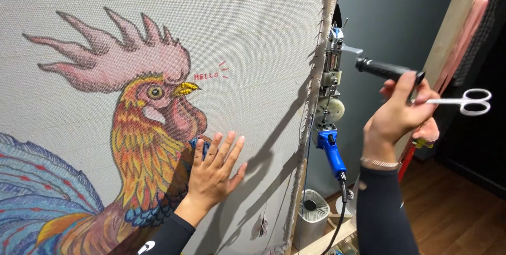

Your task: The person trims or adjusts the threads on a tufted rug with a rooster design on a large frame.

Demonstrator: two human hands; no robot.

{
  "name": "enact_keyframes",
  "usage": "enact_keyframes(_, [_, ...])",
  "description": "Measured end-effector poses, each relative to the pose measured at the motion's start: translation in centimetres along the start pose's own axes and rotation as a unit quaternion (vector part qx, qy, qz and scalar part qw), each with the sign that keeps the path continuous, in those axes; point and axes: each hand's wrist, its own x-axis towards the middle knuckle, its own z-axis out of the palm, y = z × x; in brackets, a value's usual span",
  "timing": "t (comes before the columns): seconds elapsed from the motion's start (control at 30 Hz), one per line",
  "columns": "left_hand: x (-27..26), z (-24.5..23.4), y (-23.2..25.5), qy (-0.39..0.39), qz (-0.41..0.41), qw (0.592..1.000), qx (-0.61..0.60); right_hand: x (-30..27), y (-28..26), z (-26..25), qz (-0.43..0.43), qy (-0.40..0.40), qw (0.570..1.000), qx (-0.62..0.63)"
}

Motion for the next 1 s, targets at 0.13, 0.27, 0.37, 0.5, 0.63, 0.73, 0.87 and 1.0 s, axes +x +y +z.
enact_keyframes(0.13, [-0.7,-0.8,-0.7,0.016,-0.021,1.000,-0.002,5.3,6.1,-1.9,0.140,0.065,0.983,0.094])
enact_keyframes(0.27, [-1.4,-1.8,-1.4,0.010,-0.055,0.998,0.016,7.3,9.7,-0.5,0.237,0.054,0.958,0.155])
enact_keyframes(0.37, [-1.6,-2.6,-1.8,-0.003,-0.071,0.997,0.028,7.0,10.3,0.7,0.307,-0.020,0.941,0.143])
enact_keyframes(0.5, [-1.9,-3.7,-2.5,-0.030,-0.086,0.995,0.041,6.2,10.2,1.2,0.400,-0.145,0.891,0.158])
enact_keyframes(0.63, [-2.4,-4.4,-3.1,-0.041,-0.105,0.993,0.044,4.4,10.2,-1.0,0.386,-0.148,0.899,0.144])
enact_keyframes(0.73, [-2.7,-4.5,-3.3,-0.052,-0.110,0.991,0.053,0.7,7.2,-1.4,0.330,-0.095,0.925,0.163])
enact_keyframes(0.87, [-2.7,-4.4,-3.4,-0.061,-0.107,0.990,0.064,-6.9,0.3,0.8,0.286,-0.176,0.933,0.130])
enact_keyframes(1.0, [-3.7,-4.1,-3.2,-0.054,-0.108,0.991,0.056,-14.8,-2.4,2.0,0.419,-0.223,0.869,0.144])
